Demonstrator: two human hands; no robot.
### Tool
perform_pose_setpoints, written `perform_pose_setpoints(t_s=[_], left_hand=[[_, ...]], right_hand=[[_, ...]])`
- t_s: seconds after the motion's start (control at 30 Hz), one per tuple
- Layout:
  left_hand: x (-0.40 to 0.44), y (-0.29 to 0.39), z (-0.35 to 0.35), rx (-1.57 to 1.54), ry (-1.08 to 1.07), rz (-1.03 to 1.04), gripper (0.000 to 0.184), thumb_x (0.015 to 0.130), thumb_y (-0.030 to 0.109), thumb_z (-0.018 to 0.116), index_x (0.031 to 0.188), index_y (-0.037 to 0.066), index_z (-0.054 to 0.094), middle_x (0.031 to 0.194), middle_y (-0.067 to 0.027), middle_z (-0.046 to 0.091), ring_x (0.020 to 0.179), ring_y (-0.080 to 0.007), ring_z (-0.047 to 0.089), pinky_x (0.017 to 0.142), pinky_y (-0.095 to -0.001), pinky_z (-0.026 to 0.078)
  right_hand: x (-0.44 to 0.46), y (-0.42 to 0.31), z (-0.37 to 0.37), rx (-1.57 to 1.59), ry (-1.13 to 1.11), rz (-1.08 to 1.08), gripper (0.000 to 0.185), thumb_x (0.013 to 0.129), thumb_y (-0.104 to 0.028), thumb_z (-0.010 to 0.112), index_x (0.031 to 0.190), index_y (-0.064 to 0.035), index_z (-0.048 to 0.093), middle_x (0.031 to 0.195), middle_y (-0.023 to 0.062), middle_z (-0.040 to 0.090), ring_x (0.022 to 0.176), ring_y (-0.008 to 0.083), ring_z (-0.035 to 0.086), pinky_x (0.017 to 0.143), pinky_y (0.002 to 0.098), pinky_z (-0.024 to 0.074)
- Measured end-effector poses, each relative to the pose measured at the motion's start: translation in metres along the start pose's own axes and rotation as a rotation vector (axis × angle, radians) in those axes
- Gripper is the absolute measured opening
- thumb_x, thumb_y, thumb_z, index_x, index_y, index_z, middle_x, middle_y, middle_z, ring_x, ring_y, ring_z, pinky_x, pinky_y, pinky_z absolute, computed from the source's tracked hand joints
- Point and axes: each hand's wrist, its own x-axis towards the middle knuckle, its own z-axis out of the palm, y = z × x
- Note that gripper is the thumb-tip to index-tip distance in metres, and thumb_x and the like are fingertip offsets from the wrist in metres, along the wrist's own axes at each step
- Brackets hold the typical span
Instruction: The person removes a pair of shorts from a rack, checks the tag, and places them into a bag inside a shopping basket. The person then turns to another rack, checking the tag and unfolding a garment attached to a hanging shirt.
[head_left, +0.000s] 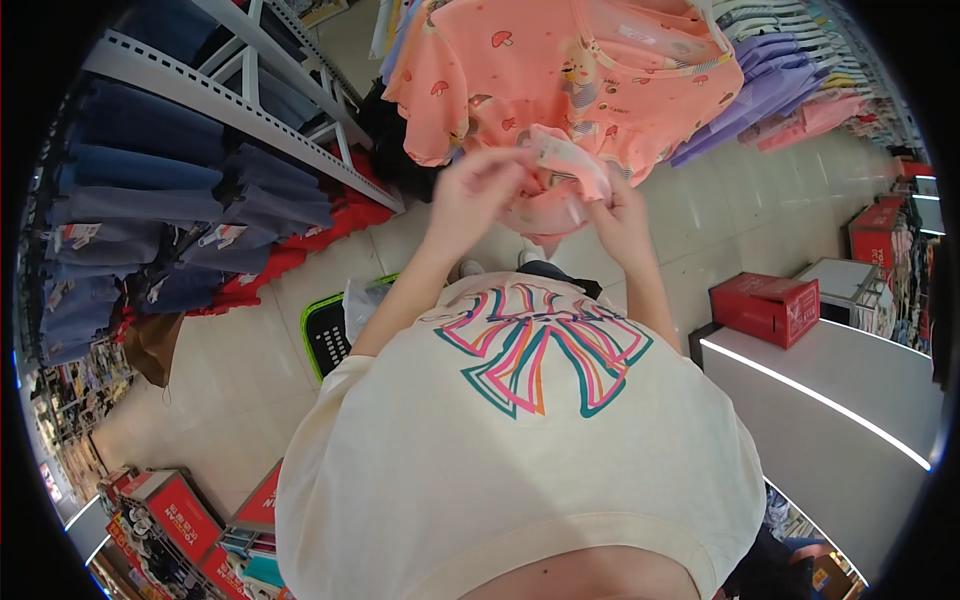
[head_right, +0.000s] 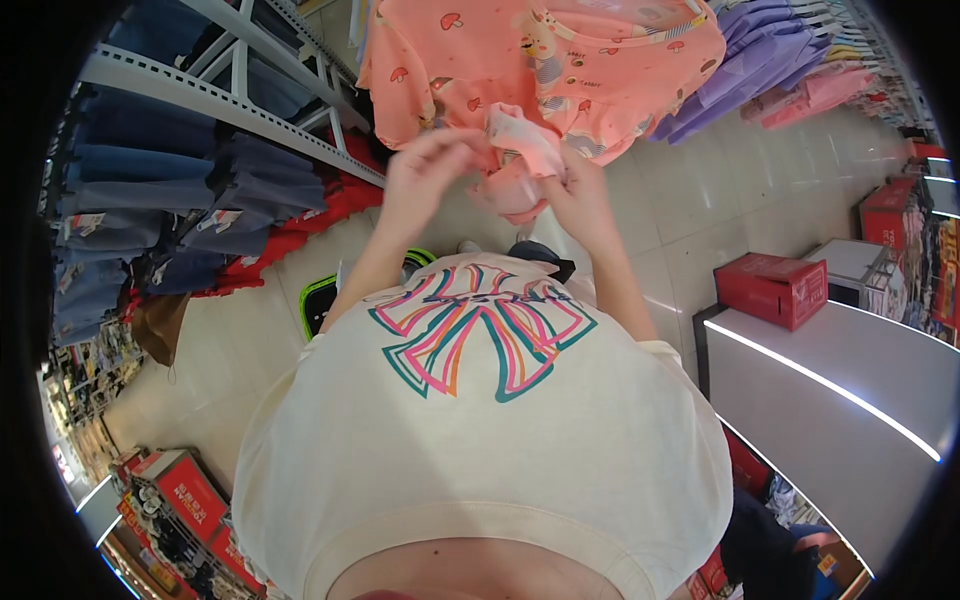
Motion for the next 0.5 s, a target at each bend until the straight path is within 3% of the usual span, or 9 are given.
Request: perform_pose_setpoints(t_s=[0.03,0.07,0.1,0.13,0.2,0.3,0.4,0.5], left_hand=[[0.005,-0.010,-0.009,0.030,0.208,0.103,0.026,0.080,0.008,0.057,0.105,0.000,0.052,0.094,-0.0037,0.057,0.085,-0.0085,0.053,0.075,-0.0226,0.042],[0.009,-0.019,-0.018,0.067,0.482,0.123,0.026,0.080,0.006,0.056,0.104,0.000,0.051,0.099,-0.0057,0.055,0.090,-0.0133,0.052,0.082,-0.0271,0.041],[0.016,-0.032,-0.032,-0.016,0.693,0.160,0.038,0.078,0.007,0.058,0.113,0.001,0.044,0.108,-0.0081,0.050,0.098,-0.0149,0.048,0.084,-0.0269,0.040],[0.023,-0.047,-0.049,-0.021,0.847,0.120,0.051,0.079,0.018,0.060,0.120,0.002,0.034,0.115,-0.0104,0.045,0.107,-0.0181,0.042,0.087,-0.0307,0.038],[0.028,-0.043,-0.076,-0.334,0.693,-0.375,0.056,0.081,0.033,0.055,0.123,0.004,0.031,0.115,-0.0104,0.044,0.110,-0.0208,0.039,0.090,-0.0360,0.035],[0.038,-0.035,-0.076,-0.882,0.279,-0.725,0.053,0.084,0.041,0.047,0.123,0.008,0.033,0.117,-0.0073,0.045,0.113,-0.0217,0.038,0.092,-0.0389,0.032],[0.045,-0.043,-0.052,-0.919,0.280,-0.326,0.043,0.087,0.036,0.044,0.121,0.010,0.038,0.119,-0.0040,0.045,0.114,-0.0195,0.038,0.088,-0.0353,0.036],[0.041,-0.026,-0.031,-0.832,0.364,-0.240,0.031,0.087,0.025,0.045,0.113,0.008,0.043,0.115,-0.0048,0.049,0.107,-0.0188,0.046,0.084,-0.0356,0.040]], right_hand=[[0.000,0.007,-0.005,0.069,0.078,0.011,0.035,0.072,-0.002,0.051,0.107,-0.0004,0.051,0.085,0.0057,0.058,0.077,0.0106,0.052,0.068,0.0244,0.0423],[-0.001,0.015,-0.009,0.138,0.155,0.023,0.034,0.072,-0.003,0.051,0.106,-0.0002,0.052,0.085,0.0054,0.058,0.077,0.0097,0.051,0.068,0.0238,0.0419],[-0.001,0.020,-0.013,0.207,0.230,0.035,0.033,0.073,-0.004,0.051,0.105,0.0000,0.053,0.085,0.0050,0.058,0.078,0.0089,0.051,0.068,0.0232,0.0415],[0.001,0.021,-0.018,0.237,0.262,0.038,0.033,0.073,-0.004,0.051,0.106,-0.0002,0.052,0.085,0.0045,0.058,0.079,0.0084,0.050,0.069,0.0229,0.0412],[0.003,0.021,-0.027,0.298,0.323,0.049,0.033,0.074,-0.005,0.051,0.107,-0.0006,0.052,0.086,0.0037,0.058,0.080,0.0076,0.049,0.070,0.0224,0.0407],[0.005,0.028,-0.035,0.333,0.291,0.051,0.024,0.083,-0.013,0.053,0.103,0.0005,0.054,0.095,0.0010,0.055,0.083,0.0082,0.049,0.071,0.0219,0.0391],[0.013,0.032,-0.042,0.092,0.292,-0.117,0.023,0.083,-0.013,0.053,0.101,0.0006,0.055,0.097,0.0013,0.054,0.087,0.0094,0.048,0.071,0.0222,0.0391],[0.020,0.028,-0.046,0.015,0.275,-0.114,0.021,0.076,-0.008,0.053,0.096,-0.0004,0.059,0.097,0.0063,0.053,0.085,0.0168,0.053,0.072,0.0251,0.0415]])
